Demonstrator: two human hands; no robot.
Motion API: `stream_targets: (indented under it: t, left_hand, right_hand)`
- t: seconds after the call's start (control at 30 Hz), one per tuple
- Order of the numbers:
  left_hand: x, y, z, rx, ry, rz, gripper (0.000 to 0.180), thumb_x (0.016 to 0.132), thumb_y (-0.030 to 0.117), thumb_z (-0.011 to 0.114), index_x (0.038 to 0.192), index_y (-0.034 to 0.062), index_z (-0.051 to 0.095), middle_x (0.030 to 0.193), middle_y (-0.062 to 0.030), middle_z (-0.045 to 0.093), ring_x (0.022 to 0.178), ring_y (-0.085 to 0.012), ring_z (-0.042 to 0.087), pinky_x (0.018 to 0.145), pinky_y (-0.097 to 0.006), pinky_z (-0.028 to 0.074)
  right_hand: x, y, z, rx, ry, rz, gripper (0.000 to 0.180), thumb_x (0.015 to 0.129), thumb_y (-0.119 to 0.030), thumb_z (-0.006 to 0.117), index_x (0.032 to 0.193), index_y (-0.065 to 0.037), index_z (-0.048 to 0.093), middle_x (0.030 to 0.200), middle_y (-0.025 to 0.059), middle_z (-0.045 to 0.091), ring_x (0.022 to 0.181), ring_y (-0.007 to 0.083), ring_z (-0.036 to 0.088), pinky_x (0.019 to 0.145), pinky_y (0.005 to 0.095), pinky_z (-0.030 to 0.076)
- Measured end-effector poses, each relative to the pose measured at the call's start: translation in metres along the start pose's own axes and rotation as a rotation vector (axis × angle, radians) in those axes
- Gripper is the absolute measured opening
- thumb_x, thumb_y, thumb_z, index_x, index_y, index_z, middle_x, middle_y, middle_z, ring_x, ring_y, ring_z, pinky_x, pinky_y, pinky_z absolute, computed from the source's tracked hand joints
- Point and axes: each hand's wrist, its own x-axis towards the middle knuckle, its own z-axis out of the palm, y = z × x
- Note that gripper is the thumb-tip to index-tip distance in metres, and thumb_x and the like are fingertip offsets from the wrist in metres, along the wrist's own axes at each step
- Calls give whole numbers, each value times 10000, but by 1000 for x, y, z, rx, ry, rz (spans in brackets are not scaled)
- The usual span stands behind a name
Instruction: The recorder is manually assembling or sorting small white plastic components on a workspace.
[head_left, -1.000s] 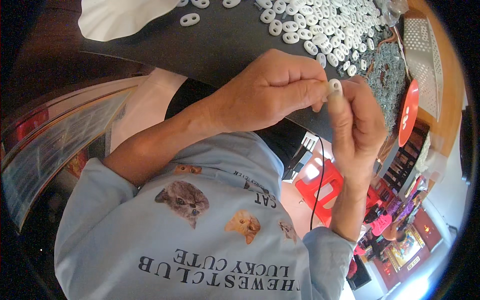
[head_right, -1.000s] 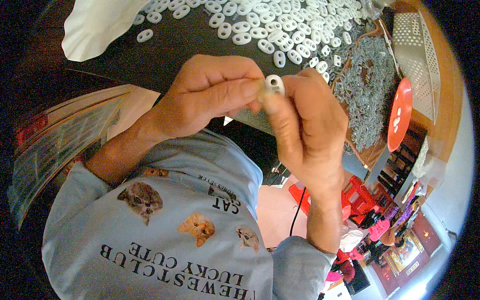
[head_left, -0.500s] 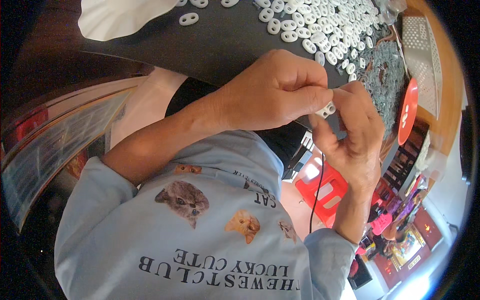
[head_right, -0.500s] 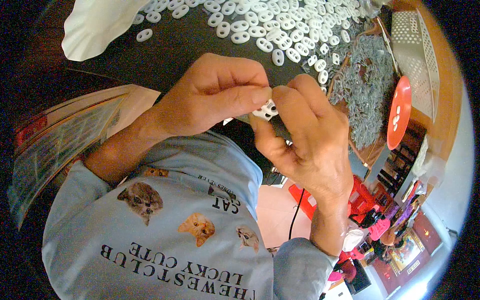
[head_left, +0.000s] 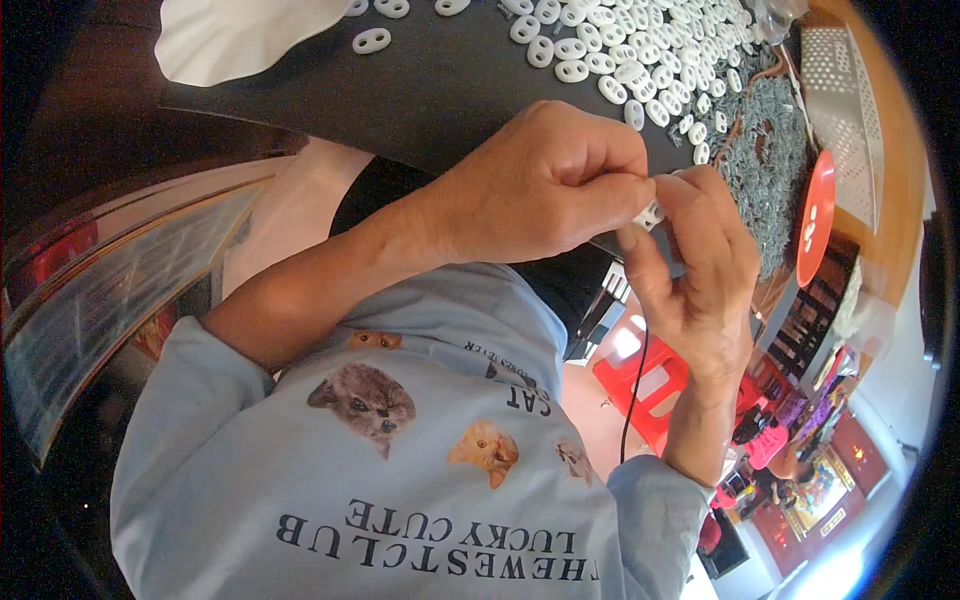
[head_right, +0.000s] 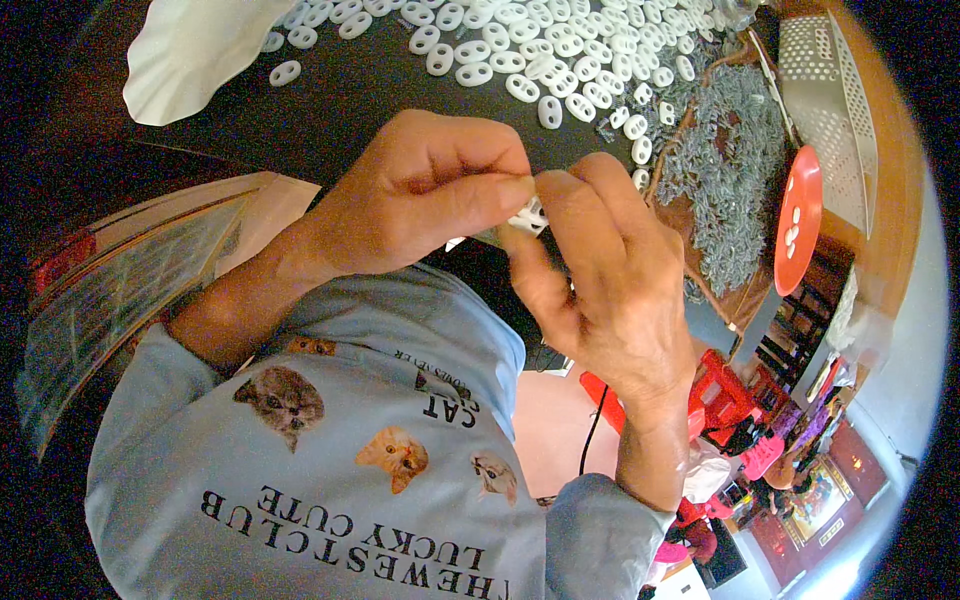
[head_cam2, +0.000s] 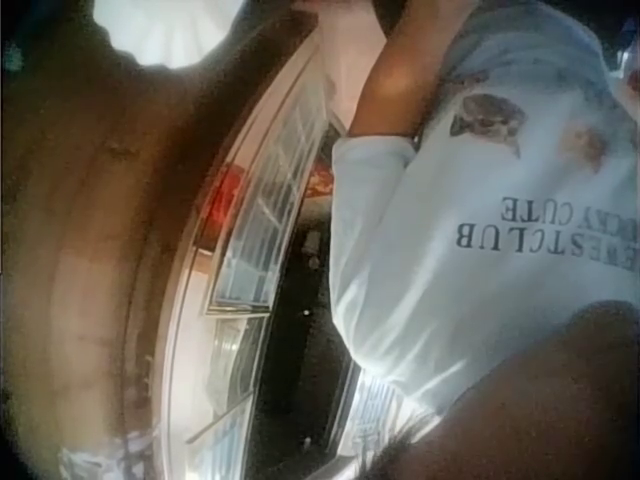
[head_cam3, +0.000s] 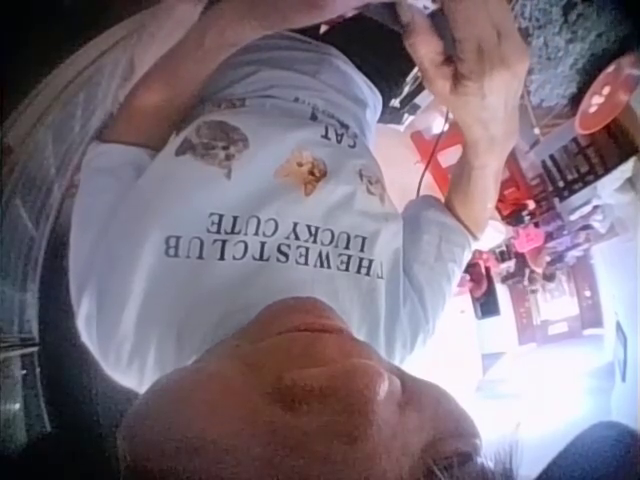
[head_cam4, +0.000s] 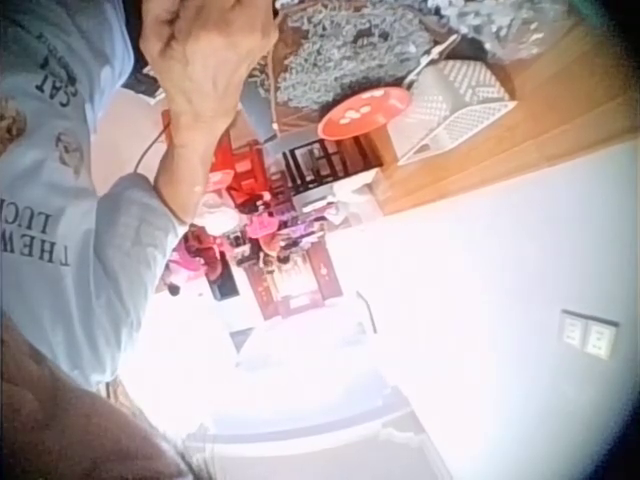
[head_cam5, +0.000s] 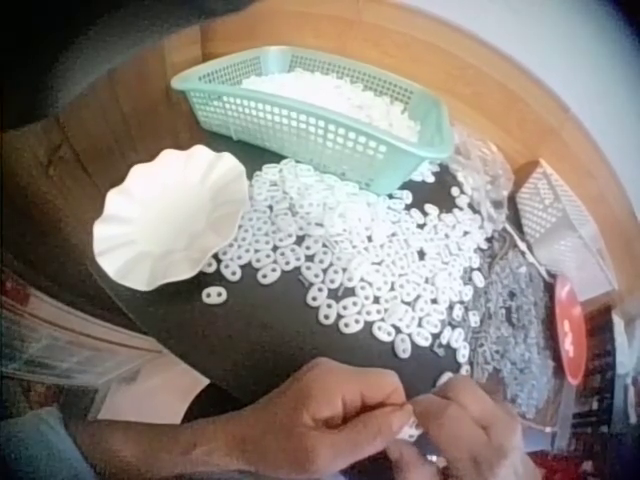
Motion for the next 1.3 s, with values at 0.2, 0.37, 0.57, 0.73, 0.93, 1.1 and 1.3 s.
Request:
stream_targets:
  t: [0.2,0.37,0.57,0.73,0.93,1.1,1.3]
  left_hand:
    - [1,-3,1,8,32,33,193,931,167,563,793,32,579,648,64,479,604,-11,415,507,-208,317]
    - [1,2,0,2,23,47,186,916,161,552,782,34,575,630,58,464,599,-20,411,510,-219,319]
    - [-2,-3,1,35,-24,66,228,908,169,496,727,33,523,599,15,431,564,-68,412,492,-259,321]
    - [1,-7,1,193,22,299,220,888,154,485,717,15,488,597,-54,400,553,-124,427,494,-292,321]
    - [1,-4,3,91,1,175,240,865,146,475,684,-11,460,569,-86,406,525,-152,427,485,-324,322]
    - [1,-9,2,37,43,229,249,849,141,468,651,-9,455,536,-66,415,503,-113,402,473,-318,323]
    - [-2,-10,-1,113,13,278,221,882,151,492,729,-8,498,602,-54,444,555,-141,468,505,-294,349]
  right_hand:
    - [-2,1,0,-60,-43,-5,358,752,-165,748,1020,8,586,838,125,553,627,296,584,511,376,483]
    - [-3,-1,8,-185,-10,-27,374,751,-247,750,977,-9,570,802,110,527,596,267,567,488,365,464]
    - [-5,-6,5,-217,-105,-3,283,839,-252,660,912,-18,517,801,134,497,608,316,541,521,403,439]
    - [-3,-1,5,-89,-236,48,257,914,-230,568,966,15,511,861,185,523,692,382,545,592,455,437]
    - [-3,4,13,-46,-172,-25,257,921,-211,553,957,40,512,844,185,529,684,375,546,579,451,430]
    - [3,6,16,-102,-78,-186,269,797,-163,708,809,-12,486,715,121,459,585,292,550,476,387,451]
    - [-4,0,11,-146,-175,-62,223,848,-143,619,968,28,541,825,156,550,684,337,559,611,411,433]
